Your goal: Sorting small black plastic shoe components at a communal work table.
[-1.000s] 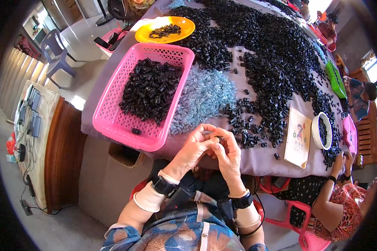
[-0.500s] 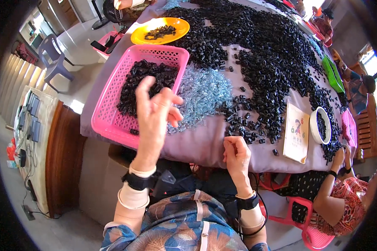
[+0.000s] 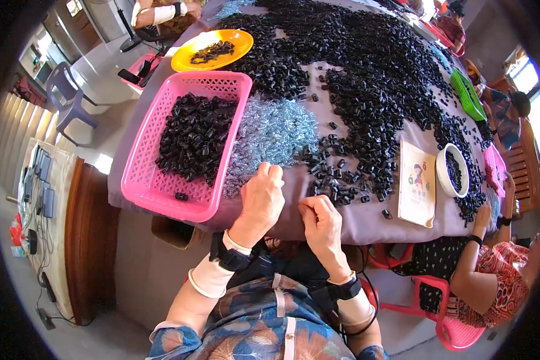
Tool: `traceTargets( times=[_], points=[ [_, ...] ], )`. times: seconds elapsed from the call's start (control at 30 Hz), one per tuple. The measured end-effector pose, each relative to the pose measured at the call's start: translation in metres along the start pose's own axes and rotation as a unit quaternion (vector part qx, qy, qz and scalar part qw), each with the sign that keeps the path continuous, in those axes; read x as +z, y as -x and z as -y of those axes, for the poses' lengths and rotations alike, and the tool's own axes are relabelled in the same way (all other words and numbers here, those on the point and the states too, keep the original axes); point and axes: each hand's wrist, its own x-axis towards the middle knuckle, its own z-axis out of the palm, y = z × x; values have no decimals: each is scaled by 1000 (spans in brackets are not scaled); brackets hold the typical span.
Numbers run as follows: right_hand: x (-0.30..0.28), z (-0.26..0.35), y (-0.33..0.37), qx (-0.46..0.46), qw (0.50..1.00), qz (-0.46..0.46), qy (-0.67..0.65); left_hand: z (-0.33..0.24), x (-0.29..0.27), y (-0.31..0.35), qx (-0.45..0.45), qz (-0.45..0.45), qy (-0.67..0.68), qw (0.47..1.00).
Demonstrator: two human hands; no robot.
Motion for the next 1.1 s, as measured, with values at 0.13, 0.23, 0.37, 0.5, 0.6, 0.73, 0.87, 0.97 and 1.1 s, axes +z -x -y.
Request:
traceTargets(
  times=[0.13,0.23,0.37,0.5,0.6,0.73,0.87,0.97,1.1],
  points=[
    [-1,1,1,-6,1000,3,-11,-3,1,0,21,1,-23,1000],
    [-1,-1,2,-22,1000,-2,-20,-6,-1,0,28,2,-24,999],
    [-4,2,2,-18,999,-6,-26,-2,0,-1,28,2,-30,999],
    [-4,-1,3,-1,999,-6,-40,2,-1,-1,37,-6,-7,999],
    [-4,-1,2,-3,999,-8,-46,3,-3,1,49,-17,12,999],
    [-7,-1,3,2,999,-7,-45,-1,-8,0,46,-37,61,996],
    [-5,-2,3,-1,999,-6,-45,-9,-9,-2,52,-27,87,995],
    [-5,-1,3,-5,999,-8,-47,-7,-1,0,32,7,32,999],
    [-6,-1,4,-3,999,-6,-47,-3,2,0,31,2,7,1000]
  ],
)
